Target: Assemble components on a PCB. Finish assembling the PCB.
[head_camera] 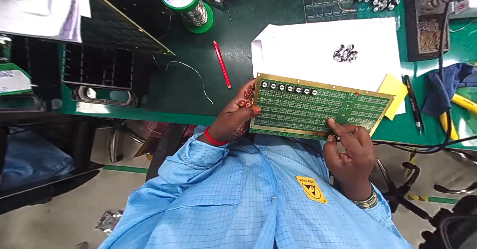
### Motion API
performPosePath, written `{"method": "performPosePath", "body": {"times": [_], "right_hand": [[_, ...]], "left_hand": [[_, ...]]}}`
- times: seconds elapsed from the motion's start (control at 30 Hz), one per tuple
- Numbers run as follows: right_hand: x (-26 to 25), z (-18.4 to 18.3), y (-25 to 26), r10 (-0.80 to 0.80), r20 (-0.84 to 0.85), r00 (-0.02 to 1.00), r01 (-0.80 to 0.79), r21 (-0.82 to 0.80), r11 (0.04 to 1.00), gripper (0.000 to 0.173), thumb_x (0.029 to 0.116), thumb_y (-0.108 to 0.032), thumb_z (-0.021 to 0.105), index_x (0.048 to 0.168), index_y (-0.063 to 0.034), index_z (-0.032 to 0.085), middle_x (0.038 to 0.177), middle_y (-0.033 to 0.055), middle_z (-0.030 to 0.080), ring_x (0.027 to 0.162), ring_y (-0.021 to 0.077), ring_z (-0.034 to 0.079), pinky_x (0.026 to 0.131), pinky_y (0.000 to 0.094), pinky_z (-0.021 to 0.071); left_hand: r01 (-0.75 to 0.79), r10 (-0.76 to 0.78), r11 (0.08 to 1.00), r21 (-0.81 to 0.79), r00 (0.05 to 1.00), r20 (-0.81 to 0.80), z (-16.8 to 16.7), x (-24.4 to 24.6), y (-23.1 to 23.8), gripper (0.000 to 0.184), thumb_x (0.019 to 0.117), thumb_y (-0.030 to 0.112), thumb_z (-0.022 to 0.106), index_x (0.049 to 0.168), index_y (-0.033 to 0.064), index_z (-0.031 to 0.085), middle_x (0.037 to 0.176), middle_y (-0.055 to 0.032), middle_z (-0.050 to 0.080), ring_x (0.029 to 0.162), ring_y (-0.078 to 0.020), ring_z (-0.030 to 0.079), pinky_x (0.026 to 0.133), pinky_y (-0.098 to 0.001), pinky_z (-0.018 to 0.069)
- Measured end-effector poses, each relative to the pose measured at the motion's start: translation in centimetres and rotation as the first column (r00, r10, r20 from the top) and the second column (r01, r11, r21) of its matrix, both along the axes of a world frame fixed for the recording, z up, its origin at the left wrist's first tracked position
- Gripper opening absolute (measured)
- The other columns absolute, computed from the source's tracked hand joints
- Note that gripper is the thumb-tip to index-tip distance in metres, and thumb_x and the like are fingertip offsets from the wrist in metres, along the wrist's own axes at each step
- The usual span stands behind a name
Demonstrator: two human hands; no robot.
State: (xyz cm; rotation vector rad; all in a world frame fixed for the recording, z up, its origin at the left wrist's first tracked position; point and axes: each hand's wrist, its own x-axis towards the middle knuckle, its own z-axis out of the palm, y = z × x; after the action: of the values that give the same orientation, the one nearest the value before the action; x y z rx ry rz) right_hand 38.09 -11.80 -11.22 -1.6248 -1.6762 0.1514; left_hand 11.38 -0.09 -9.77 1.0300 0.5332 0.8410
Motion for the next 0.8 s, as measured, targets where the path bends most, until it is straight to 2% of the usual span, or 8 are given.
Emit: {"method": "performPosePath", "body": {"times": [0.8], "right_hand": [[-0.05, 0.04, -0.02, -0.002, -0.019, 1.000, 0.002, -0.002, 1.000, 0.031, 0.0936, -0.010, 0.054, 0.114, -0.0033, 0.077, 0.085, 0.0141, 0.062, 0.080, 0.0179, 0.057, 0.070, 0.0246, 0.0452]], "left_hand": [[-0.041, 0.042, 0.999, 0.010, 0.998, -0.038, 0.08, 0.10, -0.14, 0.052, 0.0973, -0.001, 0.044, 0.145, 0.0182, 0.038, 0.124, 0.0075, 0.066, 0.107, -0.0059, 0.067, 0.094, -0.0269, 0.0570]]}}
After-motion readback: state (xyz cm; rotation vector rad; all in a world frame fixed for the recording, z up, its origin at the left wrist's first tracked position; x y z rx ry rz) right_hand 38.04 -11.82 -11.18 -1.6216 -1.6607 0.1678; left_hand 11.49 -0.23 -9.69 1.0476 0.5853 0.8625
